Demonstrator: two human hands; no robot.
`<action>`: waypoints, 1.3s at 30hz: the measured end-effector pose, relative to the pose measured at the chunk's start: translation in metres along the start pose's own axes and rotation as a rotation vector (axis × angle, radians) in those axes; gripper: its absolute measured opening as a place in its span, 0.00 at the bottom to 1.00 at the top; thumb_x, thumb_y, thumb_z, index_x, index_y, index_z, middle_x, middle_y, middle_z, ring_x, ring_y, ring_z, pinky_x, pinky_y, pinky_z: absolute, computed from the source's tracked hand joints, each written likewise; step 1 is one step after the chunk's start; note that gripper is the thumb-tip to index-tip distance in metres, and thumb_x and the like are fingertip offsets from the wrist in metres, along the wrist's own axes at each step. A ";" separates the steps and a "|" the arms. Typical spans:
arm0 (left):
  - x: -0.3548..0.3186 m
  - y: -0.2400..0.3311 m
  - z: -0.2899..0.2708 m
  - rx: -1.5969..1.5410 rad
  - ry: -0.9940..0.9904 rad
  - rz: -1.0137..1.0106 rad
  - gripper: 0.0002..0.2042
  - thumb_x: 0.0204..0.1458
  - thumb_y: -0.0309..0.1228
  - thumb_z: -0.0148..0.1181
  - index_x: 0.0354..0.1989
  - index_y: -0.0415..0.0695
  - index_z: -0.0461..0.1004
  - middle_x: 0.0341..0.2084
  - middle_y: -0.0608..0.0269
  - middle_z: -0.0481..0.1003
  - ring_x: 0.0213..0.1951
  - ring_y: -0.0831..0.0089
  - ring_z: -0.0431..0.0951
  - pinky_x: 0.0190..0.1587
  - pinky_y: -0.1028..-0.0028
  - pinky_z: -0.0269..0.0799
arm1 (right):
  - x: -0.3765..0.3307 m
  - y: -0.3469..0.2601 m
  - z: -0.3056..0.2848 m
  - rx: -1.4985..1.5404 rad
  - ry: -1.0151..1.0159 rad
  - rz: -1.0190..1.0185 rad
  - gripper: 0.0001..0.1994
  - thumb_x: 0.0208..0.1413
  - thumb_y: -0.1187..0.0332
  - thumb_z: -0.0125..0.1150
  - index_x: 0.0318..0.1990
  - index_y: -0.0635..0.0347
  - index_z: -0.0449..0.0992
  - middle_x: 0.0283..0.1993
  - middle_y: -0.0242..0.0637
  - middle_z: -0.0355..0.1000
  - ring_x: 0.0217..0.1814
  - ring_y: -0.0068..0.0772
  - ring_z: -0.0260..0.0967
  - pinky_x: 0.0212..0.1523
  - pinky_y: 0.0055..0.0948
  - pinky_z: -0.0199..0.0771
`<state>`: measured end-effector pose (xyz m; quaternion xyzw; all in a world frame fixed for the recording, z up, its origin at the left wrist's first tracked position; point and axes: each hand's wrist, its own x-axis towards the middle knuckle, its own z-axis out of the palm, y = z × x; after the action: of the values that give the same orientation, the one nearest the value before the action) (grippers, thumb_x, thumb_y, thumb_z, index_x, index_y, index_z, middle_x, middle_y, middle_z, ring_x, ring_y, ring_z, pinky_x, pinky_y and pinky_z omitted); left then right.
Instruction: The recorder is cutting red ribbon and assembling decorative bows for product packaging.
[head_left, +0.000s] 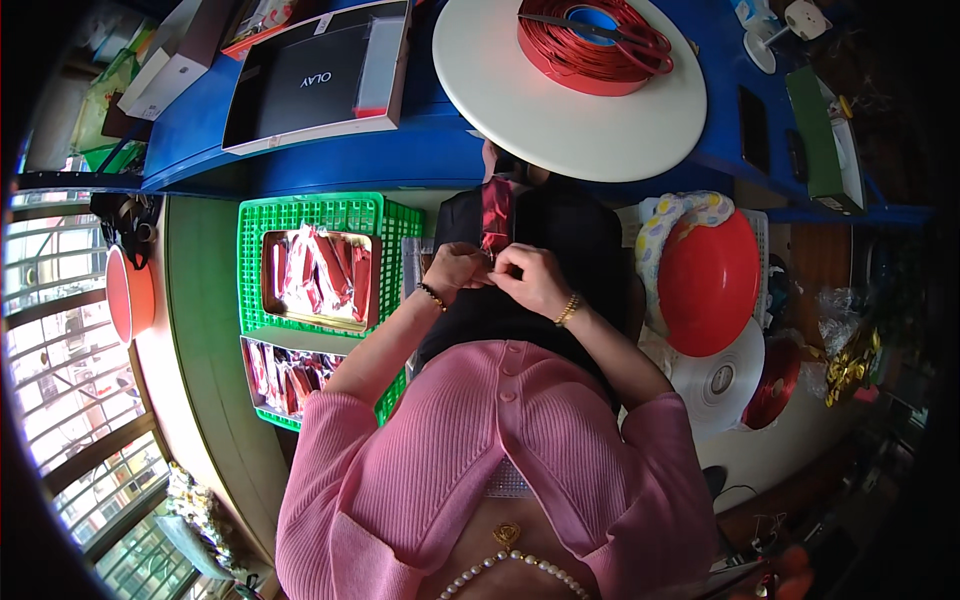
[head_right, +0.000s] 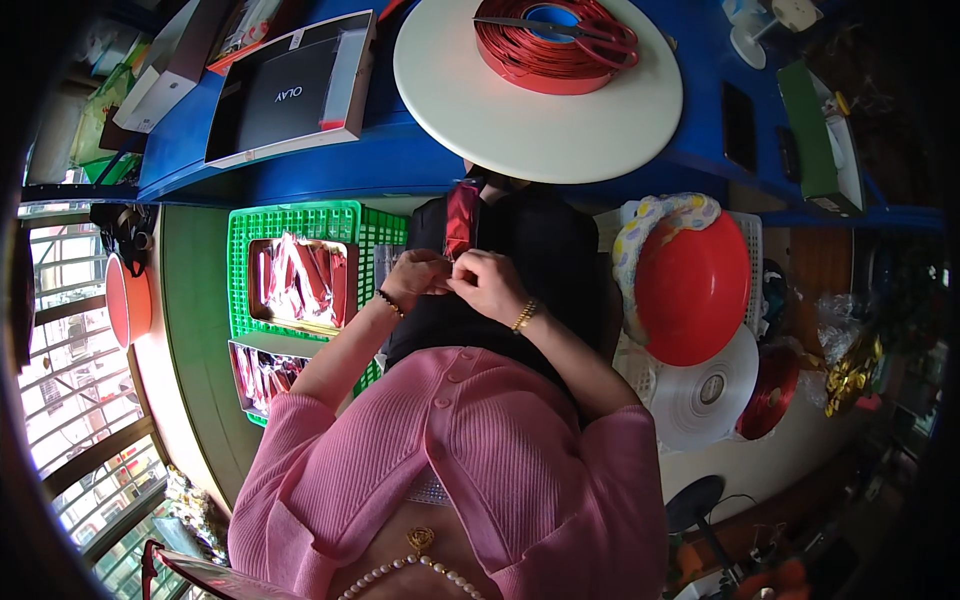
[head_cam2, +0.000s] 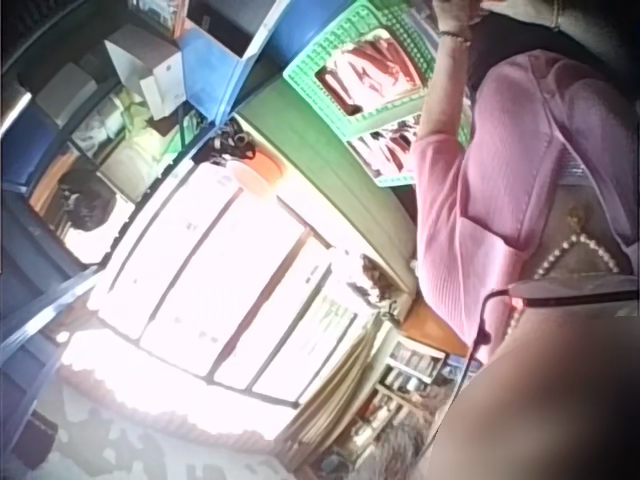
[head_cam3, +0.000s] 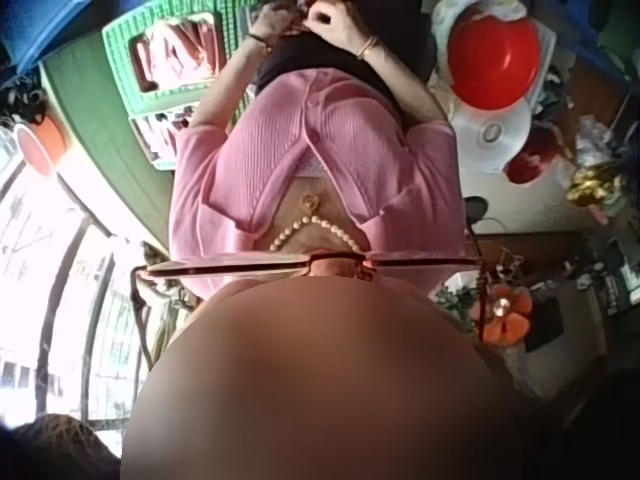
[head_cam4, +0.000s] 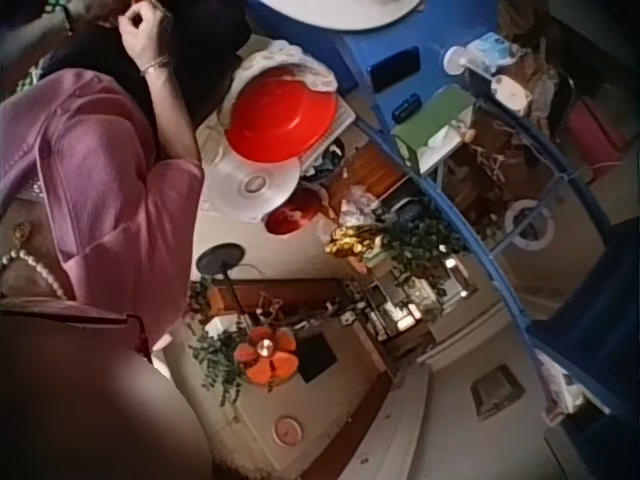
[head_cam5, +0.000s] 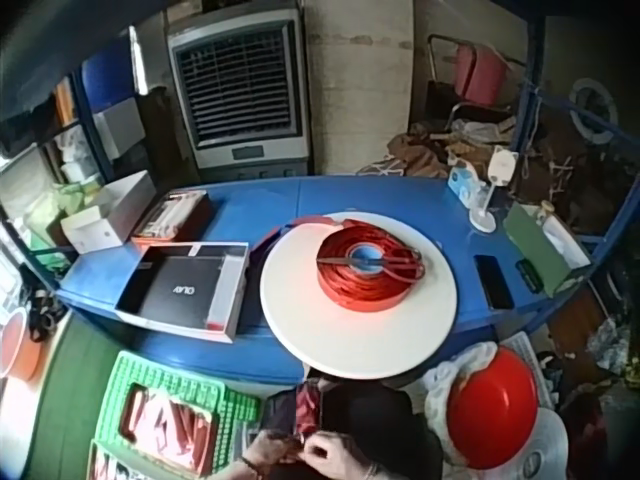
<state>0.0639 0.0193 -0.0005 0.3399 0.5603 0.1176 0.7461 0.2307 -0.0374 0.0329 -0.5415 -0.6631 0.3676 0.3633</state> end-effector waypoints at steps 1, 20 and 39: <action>-0.001 0.002 0.001 0.002 -0.012 0.000 0.08 0.48 0.29 0.55 0.34 0.38 0.73 0.24 0.60 0.77 0.25 0.72 0.78 0.27 0.76 0.74 | -0.005 -0.003 -0.009 0.179 0.095 0.082 0.07 0.42 0.74 0.63 0.22 0.59 0.70 0.22 0.35 0.69 0.26 0.29 0.70 0.28 0.27 0.67; -0.021 -0.008 -0.034 0.261 0.065 0.124 0.09 0.51 0.28 0.50 0.28 0.36 0.75 0.15 0.61 0.73 0.17 0.74 0.74 0.20 0.79 0.69 | -0.195 0.180 -0.163 -0.055 0.292 0.808 0.13 0.50 0.65 0.60 0.39 0.64 0.76 0.35 0.38 0.74 0.38 0.30 0.70 0.41 0.29 0.68; -0.030 -0.030 -0.027 1.157 0.223 1.135 0.12 0.36 0.19 0.52 0.34 0.41 0.70 0.34 0.57 0.69 0.37 0.59 0.69 0.40 0.65 0.67 | -0.004 0.030 0.026 -0.509 -0.059 -0.521 0.08 0.44 0.69 0.59 0.34 0.52 0.77 0.41 0.28 0.69 0.42 0.29 0.65 0.44 0.30 0.63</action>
<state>0.0222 -0.0096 -0.0006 0.8895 0.3458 0.2029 0.2194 0.2218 -0.0393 -0.0056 -0.4168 -0.8591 0.1015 0.2791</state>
